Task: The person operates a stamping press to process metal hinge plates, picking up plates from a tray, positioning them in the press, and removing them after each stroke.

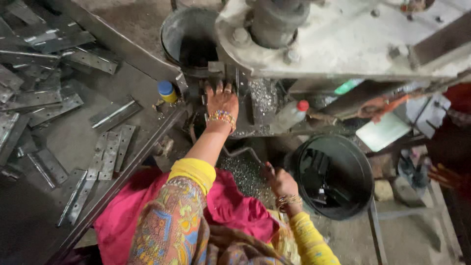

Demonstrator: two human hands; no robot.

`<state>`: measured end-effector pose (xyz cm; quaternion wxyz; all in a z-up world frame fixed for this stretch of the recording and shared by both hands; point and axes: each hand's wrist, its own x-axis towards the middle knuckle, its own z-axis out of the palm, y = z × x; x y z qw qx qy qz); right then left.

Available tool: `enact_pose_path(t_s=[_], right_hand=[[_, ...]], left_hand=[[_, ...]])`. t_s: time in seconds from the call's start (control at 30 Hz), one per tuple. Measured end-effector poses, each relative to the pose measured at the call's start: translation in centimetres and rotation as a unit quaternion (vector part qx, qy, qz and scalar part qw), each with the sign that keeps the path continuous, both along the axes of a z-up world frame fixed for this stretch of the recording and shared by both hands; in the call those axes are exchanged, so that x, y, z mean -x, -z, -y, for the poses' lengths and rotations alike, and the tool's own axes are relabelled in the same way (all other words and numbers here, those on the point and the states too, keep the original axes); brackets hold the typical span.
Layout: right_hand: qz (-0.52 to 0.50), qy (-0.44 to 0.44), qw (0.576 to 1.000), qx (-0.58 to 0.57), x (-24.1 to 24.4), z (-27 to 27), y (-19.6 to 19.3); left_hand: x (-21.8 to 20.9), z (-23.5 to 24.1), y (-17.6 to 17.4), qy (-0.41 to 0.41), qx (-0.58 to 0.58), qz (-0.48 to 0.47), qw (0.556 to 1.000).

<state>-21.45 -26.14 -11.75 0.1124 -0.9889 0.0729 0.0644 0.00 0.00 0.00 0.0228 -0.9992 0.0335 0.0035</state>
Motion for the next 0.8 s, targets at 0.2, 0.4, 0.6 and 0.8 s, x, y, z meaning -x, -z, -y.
enact_pose_path(t_s=[0.2,0.4,0.6,0.8], right_hand=[[-0.017,0.098,0.995,-0.023,-1.6,-2.4,-10.4],[0.235,0.063,0.930,-0.276,-2.9,-3.6,-19.3],[0.239,0.078,0.937,-0.244,-2.8,-3.8,-19.2],[0.209,0.075,0.953,-0.207,-2.6,-4.1,-19.7]], left_hand=[[4.0,-0.2,-6.7,0.006,0.019,-0.021,1.000],[13.3,0.5,-1.8,0.095,0.056,0.099,0.989],[13.3,-0.2,-4.3,0.235,0.141,0.154,0.949],[8.0,6.7,-7.3,-0.058,0.196,0.024,0.979]])
